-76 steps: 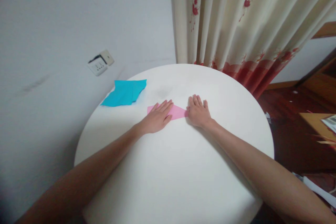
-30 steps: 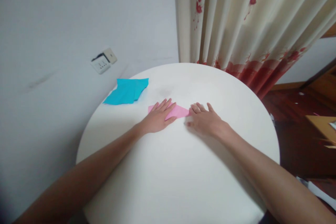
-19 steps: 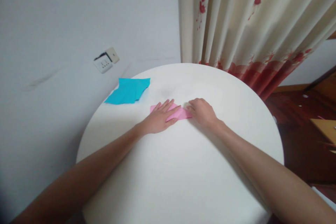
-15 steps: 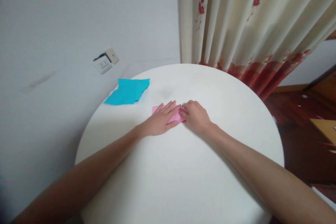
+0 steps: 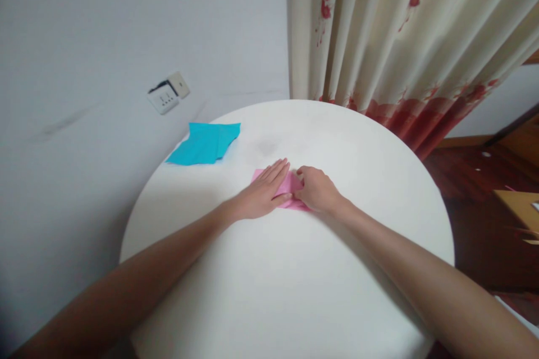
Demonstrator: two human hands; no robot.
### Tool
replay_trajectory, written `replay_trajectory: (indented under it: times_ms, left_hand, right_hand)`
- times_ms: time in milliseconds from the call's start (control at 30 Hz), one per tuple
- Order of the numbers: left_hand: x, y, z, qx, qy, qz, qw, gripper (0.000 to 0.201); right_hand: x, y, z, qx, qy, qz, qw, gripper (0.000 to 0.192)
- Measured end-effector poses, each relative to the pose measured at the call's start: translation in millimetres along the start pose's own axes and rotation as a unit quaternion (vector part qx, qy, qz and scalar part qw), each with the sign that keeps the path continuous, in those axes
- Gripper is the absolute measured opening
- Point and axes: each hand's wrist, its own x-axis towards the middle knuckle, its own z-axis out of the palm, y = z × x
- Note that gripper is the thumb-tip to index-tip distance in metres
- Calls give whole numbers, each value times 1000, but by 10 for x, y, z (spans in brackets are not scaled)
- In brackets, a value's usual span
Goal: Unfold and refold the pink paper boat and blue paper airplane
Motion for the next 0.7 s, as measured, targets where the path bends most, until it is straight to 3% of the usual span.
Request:
replay_trajectory:
  times_ms: [133, 233, 300, 433, 600, 700]
  left_hand:
    - [-11, -11, 1, 0, 19, 2, 1000, 80]
    - [-1, 8, -17, -20, 32, -13, 999, 80]
    - [13, 15, -53, -29, 58, -34, 997, 78]
    - [30, -62, -213, -44, 174, -66, 982, 70]
    - [32, -320, -419, -185, 356, -136, 906, 61]
    - [28, -390, -457, -325, 346, -164, 865, 66]
  right_hand:
    - [29, 62, 41, 91, 0, -16, 996, 8]
    - [43, 76, 57, 206, -15, -43, 977, 26]
    - [48, 62, 47, 285, -8, -46, 957, 28]
    - [63, 20, 0, 369, 47, -10, 928, 38]
    - [84, 10, -12, 456, 94, 34, 885, 46]
    - [86, 16, -5, 488, 120, 29, 864, 46]
